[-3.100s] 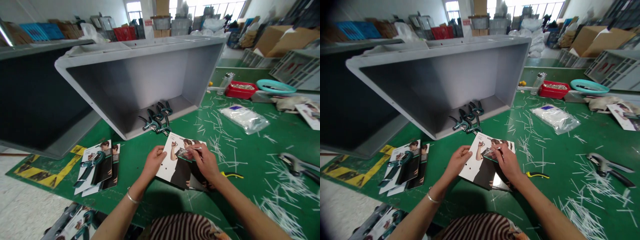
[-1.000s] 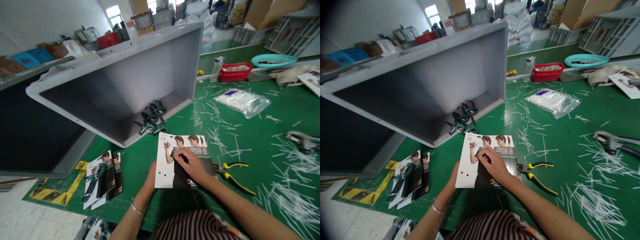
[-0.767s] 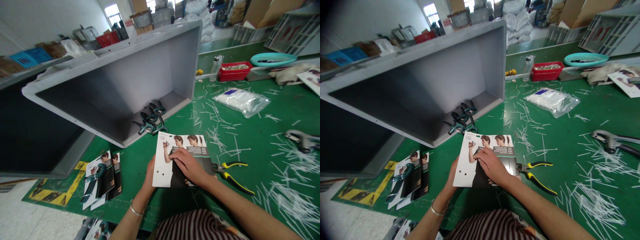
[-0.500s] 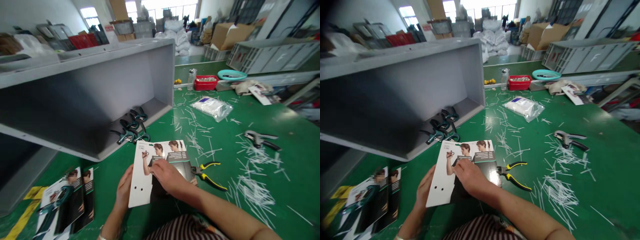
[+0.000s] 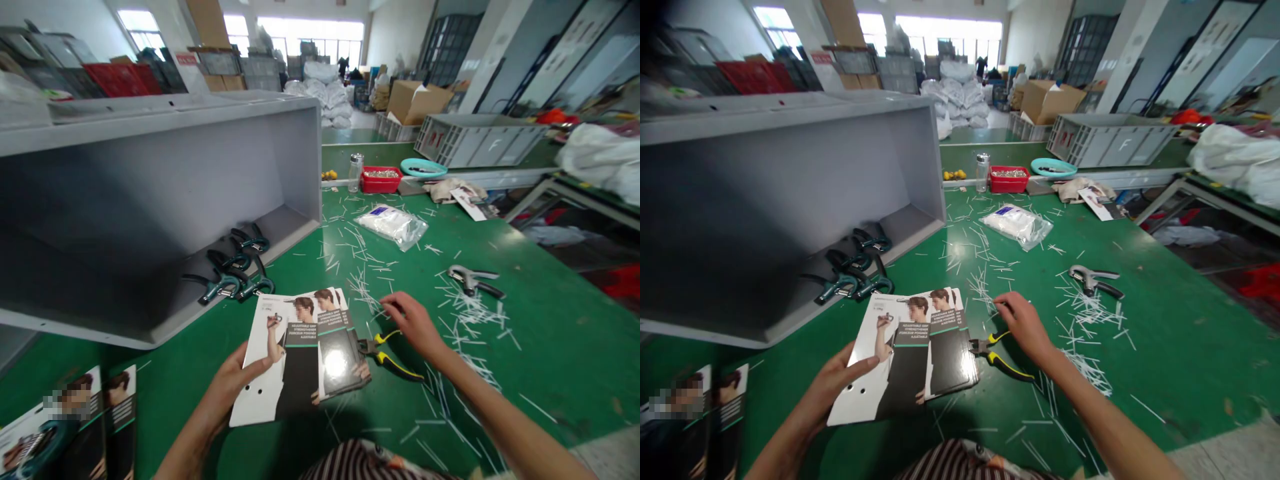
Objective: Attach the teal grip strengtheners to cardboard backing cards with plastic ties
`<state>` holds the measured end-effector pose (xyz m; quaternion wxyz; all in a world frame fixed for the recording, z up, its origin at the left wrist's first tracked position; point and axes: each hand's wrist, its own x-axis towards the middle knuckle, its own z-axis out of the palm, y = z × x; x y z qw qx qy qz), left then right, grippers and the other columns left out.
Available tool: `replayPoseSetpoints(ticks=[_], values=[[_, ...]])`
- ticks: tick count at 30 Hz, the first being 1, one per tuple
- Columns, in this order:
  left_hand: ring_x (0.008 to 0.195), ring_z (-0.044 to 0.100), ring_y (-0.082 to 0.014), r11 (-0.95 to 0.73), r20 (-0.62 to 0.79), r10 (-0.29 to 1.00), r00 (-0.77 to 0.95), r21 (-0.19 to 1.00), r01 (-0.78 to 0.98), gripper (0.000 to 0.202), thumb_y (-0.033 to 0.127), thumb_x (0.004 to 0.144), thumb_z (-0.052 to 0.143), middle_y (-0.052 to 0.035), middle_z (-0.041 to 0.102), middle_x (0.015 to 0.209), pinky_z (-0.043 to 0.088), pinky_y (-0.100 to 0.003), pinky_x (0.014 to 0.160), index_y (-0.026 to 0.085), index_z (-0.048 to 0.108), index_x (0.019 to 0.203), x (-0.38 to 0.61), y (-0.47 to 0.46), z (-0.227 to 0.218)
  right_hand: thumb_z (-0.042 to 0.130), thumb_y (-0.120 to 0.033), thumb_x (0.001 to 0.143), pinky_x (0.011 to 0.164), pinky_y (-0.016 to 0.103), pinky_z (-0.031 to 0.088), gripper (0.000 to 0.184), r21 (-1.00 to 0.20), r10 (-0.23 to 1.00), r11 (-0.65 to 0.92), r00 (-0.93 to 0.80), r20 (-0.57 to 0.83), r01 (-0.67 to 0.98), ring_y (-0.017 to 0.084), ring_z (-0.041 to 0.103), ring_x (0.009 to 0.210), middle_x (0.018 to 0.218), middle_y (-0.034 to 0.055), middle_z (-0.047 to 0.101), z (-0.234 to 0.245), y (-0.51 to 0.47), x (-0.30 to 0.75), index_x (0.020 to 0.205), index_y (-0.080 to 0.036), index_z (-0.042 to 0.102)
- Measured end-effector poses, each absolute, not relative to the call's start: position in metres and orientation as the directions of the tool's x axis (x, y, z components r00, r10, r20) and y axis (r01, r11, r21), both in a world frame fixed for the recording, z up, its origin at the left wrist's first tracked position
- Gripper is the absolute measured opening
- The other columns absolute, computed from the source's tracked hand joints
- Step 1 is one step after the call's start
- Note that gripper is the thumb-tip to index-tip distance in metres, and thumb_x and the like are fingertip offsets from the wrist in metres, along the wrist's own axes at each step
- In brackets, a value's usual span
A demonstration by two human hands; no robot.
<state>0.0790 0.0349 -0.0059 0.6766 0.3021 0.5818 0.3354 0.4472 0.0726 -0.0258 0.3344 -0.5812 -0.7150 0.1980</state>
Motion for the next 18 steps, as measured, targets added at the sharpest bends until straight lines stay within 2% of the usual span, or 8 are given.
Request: replayPoseSetpoints(ticks=[4, 7, 10, 12, 15, 18], values=[[0.064, 0.069, -0.0201, 0.542, -0.525, 0.817, 0.24, 0.841, -0.005, 0.067, 0.041, 0.07, 0.081, -0.006, 0.076, 0.089, 0.05, -0.025, 0.054, 0.018, 0.057, 0.128, 0.086, 0.058, -0.007, 0.057, -0.022, 0.091, 0.078, 0.031, 0.048, 0.012, -0.435, 0.96, 0.279, -0.249, 0.127, 0.856, 0.018, 0.059, 0.086, 0.101, 0.0072, 0.061, -0.038, 0.094, 0.504, 0.098, -0.018, 0.066], [0.062, 0.069, -0.0191, 0.499, -0.493, 0.819, 0.293, 0.865, 0.059, 0.064, 0.042, 0.071, 0.08, -0.0072, 0.075, 0.088, 0.049, -0.023, 0.052, 0.016, 0.059, 0.126, 0.092, 0.072, -0.003, 0.06, -0.016, 0.085, 0.073, 0.026, 0.045, 0.007, -0.376, 0.955, 0.295, -0.288, 0.076, 0.878, 0.016, 0.056, 0.084, 0.099, 0.0069, 0.06, -0.043, 0.109, 0.503, 0.089, -0.017, 0.066], [0.063, 0.068, -0.0173, 0.505, -0.487, 0.835, 0.255, 0.863, -0.006, 0.058, 0.04, 0.074, 0.078, -0.0091, 0.075, 0.092, 0.05, -0.022, 0.052, 0.014, 0.06, 0.123, 0.087, 0.071, 0.001, 0.065, -0.016, 0.079, 0.072, 0.025, 0.043, 0.003, -0.42, 0.95, 0.309, -0.297, 0.096, 0.853, 0.016, 0.055, 0.08, 0.088, 0.0051, 0.062, -0.046, 0.125, 0.5, 0.076, -0.016, 0.064], [0.069, 0.069, -0.0164, 0.515, -0.488, 0.851, 0.193, 0.849, -0.12, 0.054, 0.034, 0.073, 0.08, -0.0099, 0.075, 0.099, 0.053, -0.023, 0.059, 0.013, 0.062, 0.12, 0.079, 0.062, -0.001, 0.069, -0.022, 0.077, 0.077, 0.027, 0.043, 0.007, -0.463, 0.955, 0.297, -0.266, 0.132, 0.835, 0.017, 0.056, 0.082, 0.084, 0.0047, 0.064, -0.046, 0.139, 0.506, 0.074, -0.017, 0.065], [0.081, 0.07, -0.0163, 0.465, -0.487, 0.874, -0.004, 0.836, -0.292, 0.051, 0.023, 0.066, 0.084, -0.0072, 0.074, 0.108, 0.057, -0.024, 0.074, 0.015, 0.067, 0.113, 0.068, 0.049, -0.009, 0.062, -0.038, 0.083, 0.077, 0.032, 0.044, 0.023, -0.538, 0.973, 0.193, -0.091, 0.211, 0.821, 0.02, 0.058, 0.08, 0.081, 0.0063, 0.068, -0.045, 0.163, 0.523, 0.077, -0.016, 0.066], [0.086, 0.069, -0.0149, 0.331, -0.415, 0.887, -0.202, 0.877, -0.348, 0.049, 0.023, 0.062, 0.086, -0.0028, 0.073, 0.107, 0.057, -0.023, 0.078, 0.018, 0.069, 0.108, 0.059, 0.05, -0.01, 0.048, -0.05, 0.088, 0.07, 0.034, 0.045, 0.04, -0.626, 0.951, 0.077, 0.132, 0.28, 0.776, 0.021, 0.06, 0.075, 0.083, 0.0097, 0.069, -0.037, 0.185, 0.533, 0.086, -0.014, 0.066]])
